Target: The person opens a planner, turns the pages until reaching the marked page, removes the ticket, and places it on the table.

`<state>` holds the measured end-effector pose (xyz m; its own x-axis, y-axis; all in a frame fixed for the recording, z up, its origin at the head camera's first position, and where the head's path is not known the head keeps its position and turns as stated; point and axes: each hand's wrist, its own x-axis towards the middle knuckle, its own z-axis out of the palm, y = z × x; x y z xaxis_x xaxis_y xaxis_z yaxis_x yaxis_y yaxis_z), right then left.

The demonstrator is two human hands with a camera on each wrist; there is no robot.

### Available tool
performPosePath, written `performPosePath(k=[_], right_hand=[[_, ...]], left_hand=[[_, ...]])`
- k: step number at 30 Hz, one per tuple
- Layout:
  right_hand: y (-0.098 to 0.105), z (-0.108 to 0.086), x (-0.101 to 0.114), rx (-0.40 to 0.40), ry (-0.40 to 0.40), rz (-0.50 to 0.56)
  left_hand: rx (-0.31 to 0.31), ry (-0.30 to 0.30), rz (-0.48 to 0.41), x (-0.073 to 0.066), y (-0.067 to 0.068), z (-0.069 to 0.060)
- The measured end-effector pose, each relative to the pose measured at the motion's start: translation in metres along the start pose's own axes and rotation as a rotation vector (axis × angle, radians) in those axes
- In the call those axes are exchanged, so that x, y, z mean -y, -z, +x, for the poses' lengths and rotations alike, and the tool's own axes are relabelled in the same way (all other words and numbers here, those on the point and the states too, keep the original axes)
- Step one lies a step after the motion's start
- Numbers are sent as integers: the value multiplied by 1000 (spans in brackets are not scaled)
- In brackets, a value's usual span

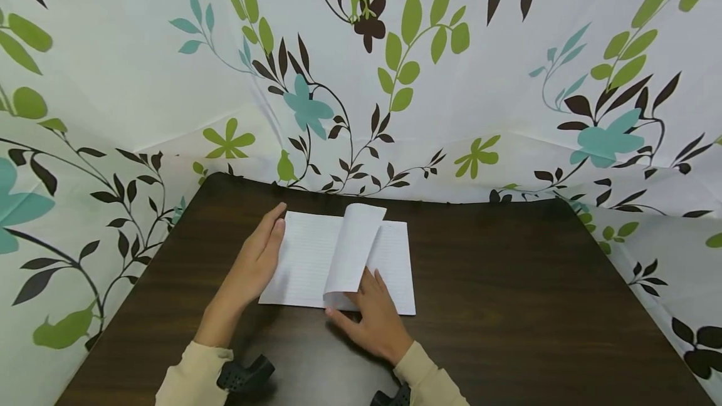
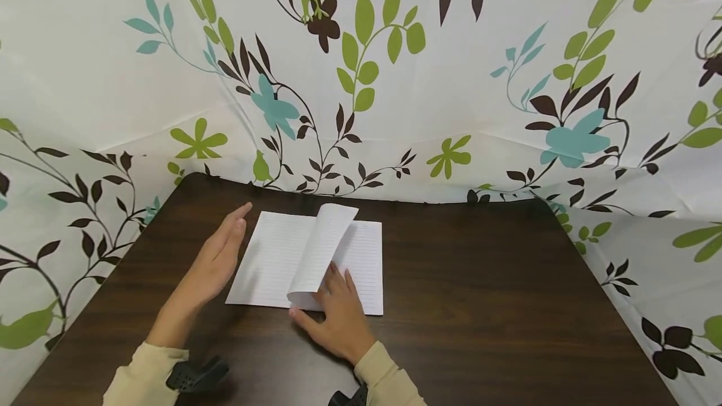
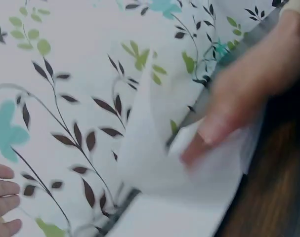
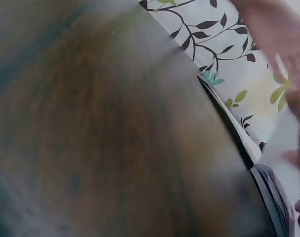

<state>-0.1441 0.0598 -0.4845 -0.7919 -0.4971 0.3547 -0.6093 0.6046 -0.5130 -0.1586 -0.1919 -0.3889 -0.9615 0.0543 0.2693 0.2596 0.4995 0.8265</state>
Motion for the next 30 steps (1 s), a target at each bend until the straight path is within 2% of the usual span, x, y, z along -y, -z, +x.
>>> performPosePath(k=[3,5,7,9,11,14,17,19,21,23,28,30], right_hand=[[0,-3,0,66,28,-116],[1,-4,0,82,38,-151],[1,-5,-1,81,49,-163],[1,-5,-1,66,63,-172],[0,-6,-2,58,72,-175],[0,-6,-2,63,67,-166],[1,-8,-2,74,49,-130],[1,-9,-2,64,34,-83],[3,-10,-4,30,21,-35],[4,-11,-5,-39,10,-13],[7,-13,-14,-267,-49,-75],[10,-14,-18,-326,-95,-76]], left_hand=[[-67,-89,43,-15,1,-3],[-79,-151,102,-22,-6,-5],[-47,-217,180,-24,-18,-7],[28,-256,263,-20,-35,-8],[122,-260,343,-9,-53,-10],[225,-200,444,15,-75,-15],[255,-128,527,37,-86,-22],[240,-118,547,46,-89,-25],[228,-127,563,52,-90,-27],[213,-150,572,54,-91,-26],[197,-181,610,55,-90,-25],[192,-186,621,55,-89,-24]])
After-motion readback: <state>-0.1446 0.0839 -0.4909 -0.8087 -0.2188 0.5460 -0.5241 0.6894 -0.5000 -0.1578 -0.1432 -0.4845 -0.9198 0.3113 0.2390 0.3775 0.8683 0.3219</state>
